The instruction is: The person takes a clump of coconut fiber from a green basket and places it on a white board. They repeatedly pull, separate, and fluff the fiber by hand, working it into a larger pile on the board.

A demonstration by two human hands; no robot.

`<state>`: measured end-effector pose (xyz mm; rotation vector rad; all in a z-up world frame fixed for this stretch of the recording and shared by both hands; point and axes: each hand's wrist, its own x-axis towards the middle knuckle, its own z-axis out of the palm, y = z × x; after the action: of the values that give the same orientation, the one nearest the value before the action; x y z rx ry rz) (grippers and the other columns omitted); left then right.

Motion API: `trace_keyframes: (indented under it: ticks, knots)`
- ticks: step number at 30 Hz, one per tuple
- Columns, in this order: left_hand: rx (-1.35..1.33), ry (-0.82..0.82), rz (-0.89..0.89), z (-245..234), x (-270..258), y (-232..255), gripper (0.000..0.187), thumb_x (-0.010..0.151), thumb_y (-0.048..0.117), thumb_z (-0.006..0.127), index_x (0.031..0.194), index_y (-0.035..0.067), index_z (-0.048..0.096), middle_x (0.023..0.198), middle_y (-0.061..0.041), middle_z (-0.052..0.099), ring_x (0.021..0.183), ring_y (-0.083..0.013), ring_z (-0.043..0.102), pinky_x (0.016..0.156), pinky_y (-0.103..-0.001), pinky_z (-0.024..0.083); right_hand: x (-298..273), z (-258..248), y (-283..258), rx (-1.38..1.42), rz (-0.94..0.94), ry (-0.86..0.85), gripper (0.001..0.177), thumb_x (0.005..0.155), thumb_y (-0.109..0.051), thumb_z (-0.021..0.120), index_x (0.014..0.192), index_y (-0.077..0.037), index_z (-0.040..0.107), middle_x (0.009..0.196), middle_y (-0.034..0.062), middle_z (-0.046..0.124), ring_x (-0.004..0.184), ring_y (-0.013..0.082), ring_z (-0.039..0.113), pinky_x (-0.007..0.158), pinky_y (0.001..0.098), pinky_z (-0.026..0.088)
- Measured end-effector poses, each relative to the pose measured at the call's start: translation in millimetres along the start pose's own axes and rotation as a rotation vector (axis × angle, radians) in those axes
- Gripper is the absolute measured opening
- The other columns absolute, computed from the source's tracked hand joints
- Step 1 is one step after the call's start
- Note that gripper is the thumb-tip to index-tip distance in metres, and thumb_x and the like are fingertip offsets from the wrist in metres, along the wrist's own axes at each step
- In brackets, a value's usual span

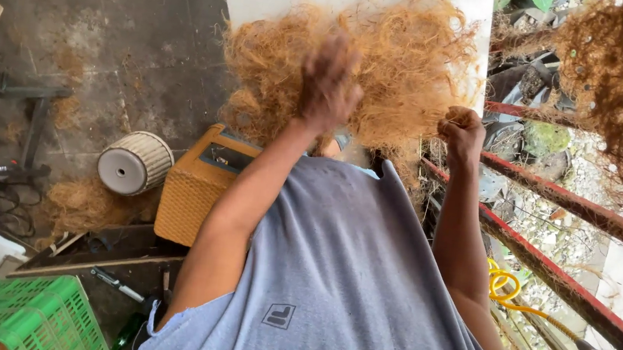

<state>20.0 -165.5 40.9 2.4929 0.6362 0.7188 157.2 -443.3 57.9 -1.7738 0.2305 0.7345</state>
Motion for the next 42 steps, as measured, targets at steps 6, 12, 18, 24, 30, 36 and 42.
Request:
trace_keyframes:
  ticks: [6, 12, 18, 24, 30, 36, 42]
  knots:
    - [0.023, -0.615, 0.170, 48.6, -69.3, -36.7, 0.106, 0.082, 0.030, 0.084, 0.161, 0.028, 0.014, 0.168, -0.015, 0.004, 0.153, -0.0419, 0.003, 0.117, -0.069, 0.003, 53.9, -17.5, 30.8, -0.180, -0.251, 0.041, 0.028, 0.073, 0.008, 0.072, 0.097, -0.004, 0.066, 0.079, 0.0094, 0.059, 0.068, 0.0173, 0.065, 0.054, 0.0285, 0.050]
    - [0.128, -0.656, 0.047, 54.7, -79.8, -39.4, 0.102, 0.092, 0.022, 0.075, 0.160, 0.035, 0.001, 0.168, -0.010, -0.003, 0.155, -0.0313, -0.003, 0.121, -0.063, -0.001, 102.4, -39.1, 74.0, -0.584, -0.232, 0.157, 0.042, 0.070, -0.008, 0.082, 0.108, -0.013, 0.067, 0.084, 0.0070, 0.068, 0.073, 0.0222, 0.072, 0.061, 0.0367, 0.057]
    - [-0.076, -0.473, 0.189, 0.1, -72.4, -24.5, 0.103, 0.081, 0.039, 0.077, 0.162, 0.031, 0.013, 0.169, -0.009, 0.006, 0.154, -0.0351, 0.009, 0.117, -0.067, 0.014, 62.6, -53.1, 28.5, -0.633, -0.333, 0.153, 0.060, 0.073, -0.009, 0.079, 0.130, -0.003, 0.059, 0.104, 0.0196, 0.066, 0.107, 0.0378, 0.064, 0.091, 0.0510, 0.049]
    - [-0.185, -0.288, -0.050, -67.7, -38.7, -30.8, 0.079, 0.090, 0.041, 0.069, 0.157, 0.021, 0.033, 0.164, -0.013, 0.022, 0.150, -0.0360, 0.023, 0.115, -0.064, 0.017, 50.7, -17.3, -41.0, -0.789, -0.537, 0.305, 0.034, 0.088, -0.005, 0.083, 0.115, -0.005, 0.063, 0.108, 0.0159, 0.062, 0.103, 0.0364, 0.061, 0.081, 0.0485, 0.050]
    - [-0.406, -0.121, -0.192, -76.9, 15.0, -62.7, 0.074, 0.087, 0.029, 0.075, 0.152, 0.014, 0.041, 0.159, -0.016, 0.032, 0.144, -0.0358, 0.037, 0.115, -0.054, 0.031, 93.1, 157.3, -156.1, -0.674, -0.817, -0.105, 0.050, 0.088, 0.000, 0.078, 0.129, 0.011, 0.053, 0.126, 0.0347, 0.053, 0.120, 0.0564, 0.048, 0.098, 0.0651, 0.042]
    - [-0.308, -0.138, -0.087, -69.4, 92.4, -107.3, 0.063, 0.097, 0.031, 0.068, 0.148, 0.009, 0.039, 0.158, -0.015, 0.031, 0.148, -0.0355, 0.031, 0.123, -0.052, 0.034, 247.5, 292.7, -204.1, -1.098, -0.897, -0.163, 0.090, 0.082, -0.015, 0.085, 0.153, -0.004, 0.031, 0.159, 0.0262, 0.010, 0.143, 0.0559, 0.016, 0.116, 0.0681, 0.024]
    - [-0.226, -0.204, -0.054, -13.6, 182.7, -170.2, 0.079, 0.085, 0.030, 0.076, 0.152, 0.012, 0.036, 0.161, -0.011, 0.034, 0.154, -0.0341, 0.024, 0.124, -0.058, 0.024, 284.5, 389.0, -234.5, -1.417, -0.579, -0.361, 0.110, 0.075, 0.024, 0.045, 0.165, -0.029, 0.012, 0.162, 0.0150, -0.012, 0.137, 0.0406, -0.025, 0.112, 0.0768, -0.002]
